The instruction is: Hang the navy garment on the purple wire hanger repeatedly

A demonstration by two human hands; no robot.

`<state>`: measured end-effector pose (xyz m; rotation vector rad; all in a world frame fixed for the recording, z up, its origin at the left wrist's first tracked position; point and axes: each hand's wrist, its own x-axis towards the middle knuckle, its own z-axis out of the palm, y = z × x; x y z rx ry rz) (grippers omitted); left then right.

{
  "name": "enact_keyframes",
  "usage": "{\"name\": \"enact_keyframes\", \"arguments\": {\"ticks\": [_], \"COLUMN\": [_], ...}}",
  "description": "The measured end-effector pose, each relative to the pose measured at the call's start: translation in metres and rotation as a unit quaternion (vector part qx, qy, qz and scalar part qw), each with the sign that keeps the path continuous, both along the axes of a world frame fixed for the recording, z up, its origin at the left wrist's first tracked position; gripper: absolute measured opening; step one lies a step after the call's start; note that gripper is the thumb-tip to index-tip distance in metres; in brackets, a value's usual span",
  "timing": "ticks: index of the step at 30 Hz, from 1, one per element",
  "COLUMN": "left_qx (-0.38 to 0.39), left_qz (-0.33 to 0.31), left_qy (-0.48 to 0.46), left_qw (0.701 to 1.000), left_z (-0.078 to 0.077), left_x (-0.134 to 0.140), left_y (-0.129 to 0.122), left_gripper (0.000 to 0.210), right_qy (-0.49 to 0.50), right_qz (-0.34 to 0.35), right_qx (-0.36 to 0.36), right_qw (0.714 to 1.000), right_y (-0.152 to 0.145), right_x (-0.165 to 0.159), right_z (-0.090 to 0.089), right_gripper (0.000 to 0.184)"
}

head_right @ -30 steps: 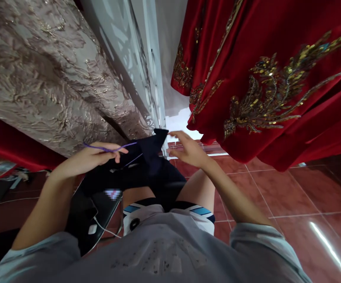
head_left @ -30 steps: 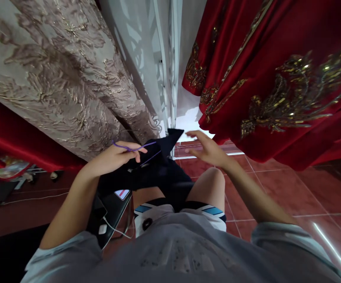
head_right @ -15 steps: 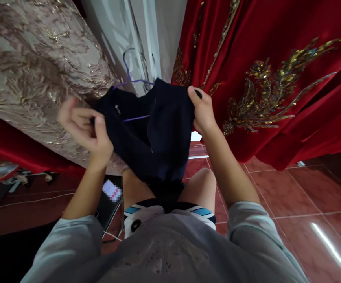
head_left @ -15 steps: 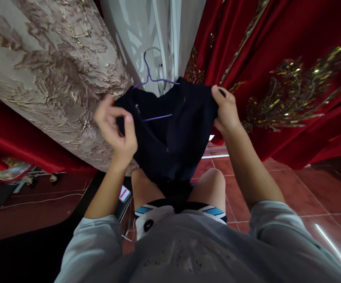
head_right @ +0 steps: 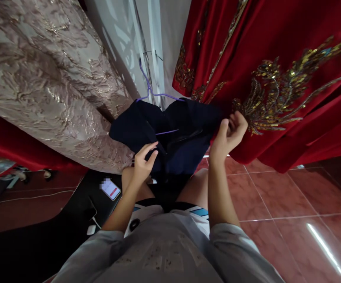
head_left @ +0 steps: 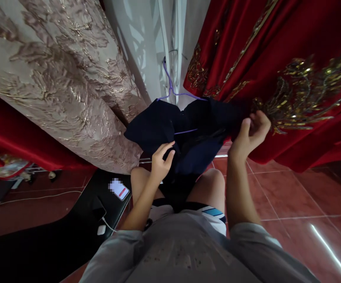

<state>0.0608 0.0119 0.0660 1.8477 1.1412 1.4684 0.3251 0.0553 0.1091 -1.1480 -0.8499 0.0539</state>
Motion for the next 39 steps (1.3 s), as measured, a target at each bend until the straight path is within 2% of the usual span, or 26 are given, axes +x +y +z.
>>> {"name": "enact_keyframes", "arguments": {"ticks": [1,2,3,4,5,6,7,8,9,11,12,14,16,17,18,20,22,24,27,29,31,33,35,37,39], "left_qx": [-0.01,-0.021,-0.033,-0.044,-0.055,-0.066,-0.078,-0.09,-0.1,-0.111,-0.113,-0.115,-0.121,-0.121,-0.117,-0.101,-0.099,-0.15,-0.233,-0.243,-0.236,-0.235,-0.237,-0.238,-0.24], "left_qz": [0.016,0.034,0.053,0.07,0.08,0.082,0.079,0.074,0.071,0.075,0.082,0.093,0.101,0.111,0.125,0.155,0.16,0.107,0.013,0.001,0.016,0.025,0.03,0.033,0.018], "left_qy": [-0.054,-0.103,-0.143,-0.172,-0.191,-0.202,-0.21,-0.218,-0.225,-0.242,-0.248,-0.251,-0.256,-0.264,-0.275,-0.291,-0.281,-0.232,-0.16,-0.144,-0.129,-0.105,-0.081,-0.061,-0.037], "left_qw": [0.998,0.994,0.988,0.982,0.977,0.974,0.971,0.969,0.967,0.961,0.959,0.957,0.954,0.95,0.946,0.939,0.941,0.955,0.959,0.959,0.963,0.966,0.968,0.969,0.97], "left_z": [-0.003,-0.005,-0.008,-0.009,-0.01,-0.011,-0.01,-0.009,-0.007,-0.002,0.0,0.003,0.001,-0.003,-0.009,-0.025,-0.046,-0.065,-0.084,-0.088,-0.088,-0.087,-0.089,-0.09,-0.084], "left_x": [0.006,0.012,0.017,0.021,0.025,0.029,0.031,0.033,0.035,0.037,0.037,0.037,0.035,0.033,0.032,0.027,0.023,0.019,0.018,0.02,0.024,0.029,0.034,0.037,0.035], "left_y": [-0.005,-0.009,-0.014,-0.019,-0.023,-0.027,-0.031,-0.034,-0.038,-0.042,-0.044,-0.046,-0.045,-0.043,-0.041,-0.037,-0.032,-0.028,-0.023,-0.021,-0.018,-0.013,-0.005,0.003,0.011], "left_gripper": [0.027,0.024,0.022,0.02,0.018,0.017,0.016,0.015,0.015,0.017,0.018,0.021,0.021,0.02,0.021,0.025,0.031,0.031,0.018,0.028,0.033,0.035,0.034,0.031,0.03], "right_qy": [0.013,0.031,0.039,0.051,0.052,0.055,0.064,0.071,0.078,0.077,0.066,0.042,0.023,0.018,0.018,0.024,0.035,0.04,0.044,0.054,0.073,0.095,0.103,0.095,0.082], "right_qz": [-0.058,-0.077,-0.017,0.087,0.232,0.349,0.415,0.449,0.447,0.407,0.401,0.434,0.474,0.479,0.47,0.426,0.387,0.38,0.418,0.437,0.418,0.364,0.336,0.35,0.377], "right_qx": [0.021,0.022,-0.018,-0.08,-0.172,-0.251,-0.298,-0.328,-0.341,-0.355,-0.372,-0.425,-0.454,-0.453,-0.445,-0.417,-0.398,-0.387,-0.373,-0.353,-0.309,-0.235,-0.161,-0.117,-0.102], "right_qw": [0.998,0.996,0.999,0.992,0.956,0.901,0.857,0.828,0.823,0.838,0.835,0.794,0.754,0.751,0.762,0.803,0.831,0.839,0.827,0.825,0.852,0.896,0.922,0.925,0.917], "right_y": [-0.01,-0.021,-0.032,-0.043,-0.052,-0.059,-0.064,-0.066,-0.066,-0.061,-0.058,-0.052,-0.05,-0.05,-0.051,-0.053,-0.055,-0.058,-0.06,-0.057,-0.046,-0.029,-0.009,0.007,0.013], "right_x": [-0.015,-0.032,-0.05,-0.068,-0.084,-0.098,-0.109,-0.117,-0.122,-0.125,-0.123,-0.119,-0.116,-0.115,-0.115,-0.117,-0.119,-0.121,-0.122,-0.12,-0.116,-0.111,-0.107,-0.107,-0.11], "right_z": [-0.008,-0.018,-0.029,-0.041,-0.053,-0.064,-0.073,-0.079,-0.084,-0.089,-0.09,-0.092,-0.094,-0.096,-0.097,-0.099,-0.1,-0.102,-0.103,-0.095,-0.075,-0.042,-0.003,0.031,0.051], "right_gripper": [0.029,0.028,0.031,0.036,0.041,0.044,0.045,0.045,0.042,0.037,0.035,0.036,0.045,0.05,0.054,0.057,0.06,0.062,0.063,0.059,0.053,0.048,0.048,0.046,0.045]}}
